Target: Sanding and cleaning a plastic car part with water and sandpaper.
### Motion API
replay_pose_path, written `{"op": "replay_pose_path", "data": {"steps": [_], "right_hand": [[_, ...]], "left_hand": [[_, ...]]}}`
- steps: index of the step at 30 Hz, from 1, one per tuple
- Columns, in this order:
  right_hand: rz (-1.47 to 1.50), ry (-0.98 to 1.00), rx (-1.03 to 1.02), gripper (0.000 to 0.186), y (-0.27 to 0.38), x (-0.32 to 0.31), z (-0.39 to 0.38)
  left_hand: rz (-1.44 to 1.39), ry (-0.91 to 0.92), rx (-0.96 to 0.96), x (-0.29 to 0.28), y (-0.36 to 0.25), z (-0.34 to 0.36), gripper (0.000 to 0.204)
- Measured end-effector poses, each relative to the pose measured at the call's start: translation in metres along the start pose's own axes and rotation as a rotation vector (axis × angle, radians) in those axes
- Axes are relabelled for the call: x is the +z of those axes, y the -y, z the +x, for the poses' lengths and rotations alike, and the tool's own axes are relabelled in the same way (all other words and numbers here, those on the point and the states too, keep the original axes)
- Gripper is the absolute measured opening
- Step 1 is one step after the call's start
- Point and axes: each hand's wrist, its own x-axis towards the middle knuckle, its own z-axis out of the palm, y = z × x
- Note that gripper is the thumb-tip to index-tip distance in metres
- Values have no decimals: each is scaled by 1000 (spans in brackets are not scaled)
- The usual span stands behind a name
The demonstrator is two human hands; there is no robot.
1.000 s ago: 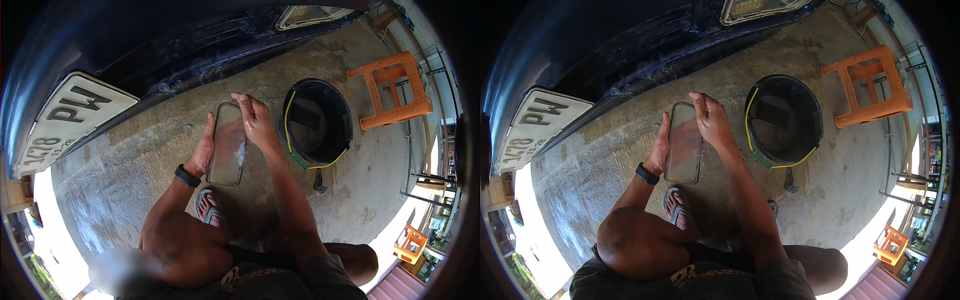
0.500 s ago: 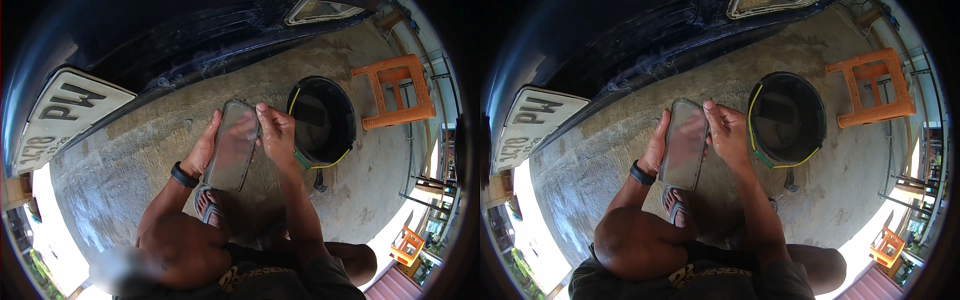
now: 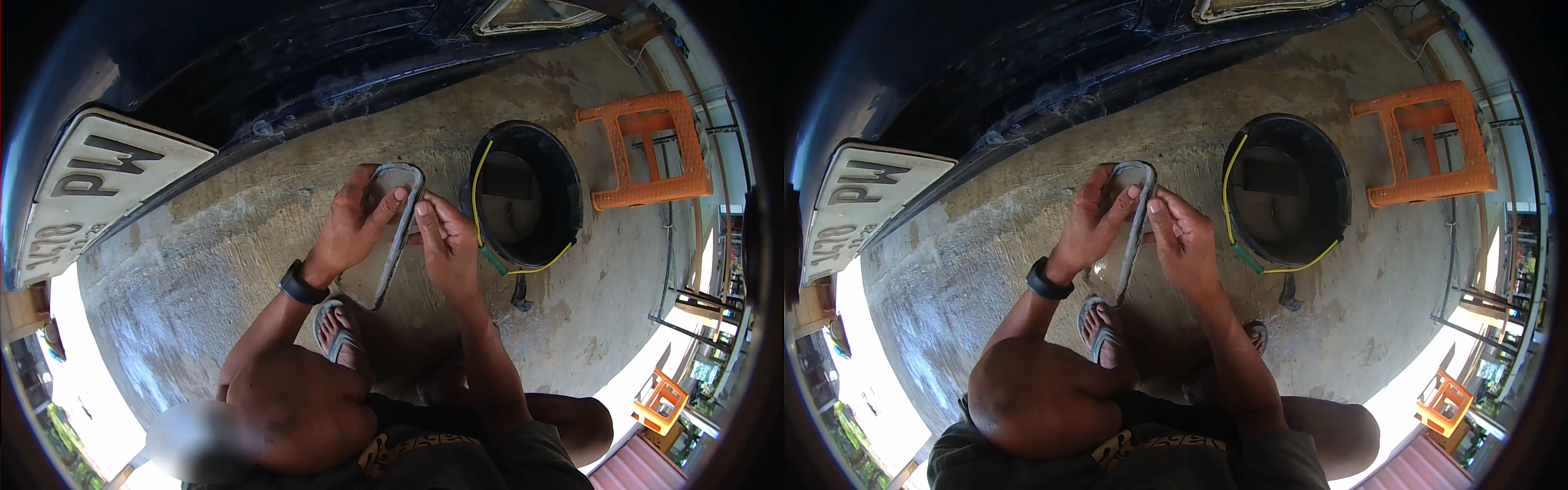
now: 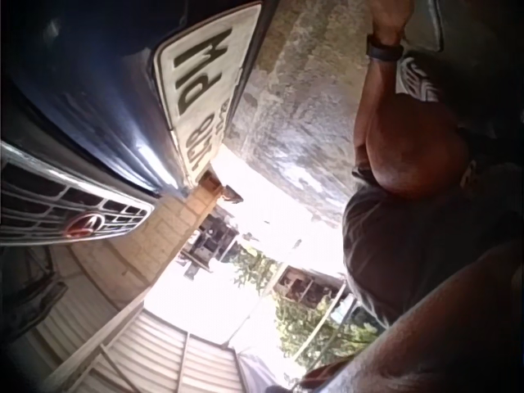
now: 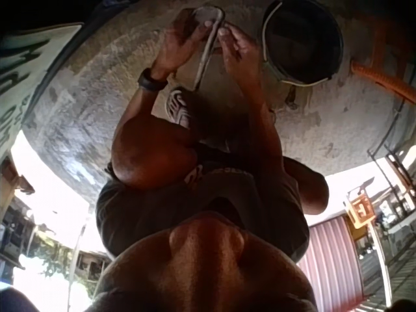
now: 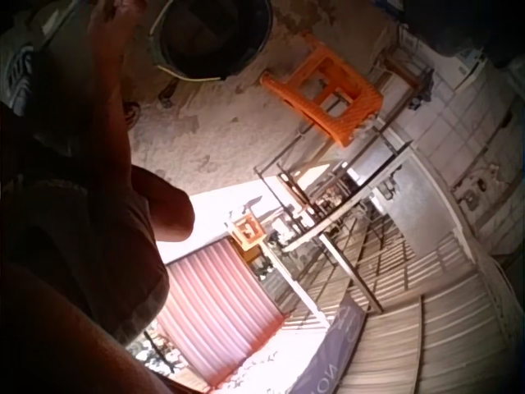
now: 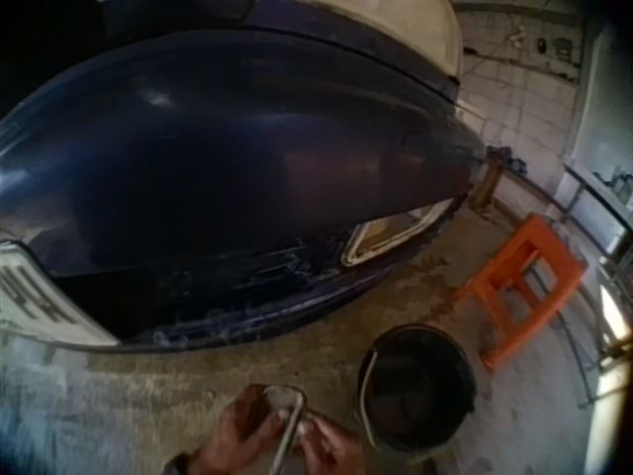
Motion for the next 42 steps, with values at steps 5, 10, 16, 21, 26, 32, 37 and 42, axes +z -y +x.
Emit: {"op": "replay_pose_path", "data": {"steps": [5, 10, 16, 21, 26, 32, 37, 42], "right_hand": [[-342, -106, -202, 21, 2, 10, -3], [-401, -200, -233, 14, -4, 10, 8], [-312, -121, 37, 29, 9, 10, 22], [34, 91, 136, 28, 5, -3, 26], [-201, 53, -83, 26, -17, 8, 7], [-354, -26, -109, 36, -40, 25, -22], [-277, 84, -34, 42, -46, 30, -30], [4, 103, 82, 46, -63, 19, -27]], "left_hand": [[-49, -43, -10, 1, 3, -4, 34], [186, -87, 96, -2, 11, -2, 36], [218, -103, 99, -9, 15, -2, 37], [92, -105, 57, -14, 17, 3, 33], [132, -144, 10, -10, 15, -2, 36], [34, -243, -123, -15, 18, 1, 35], [-56, -317, -153, -33, 22, 6, 31], [-236, -297, -92, -41, 37, 10, 18]]}}
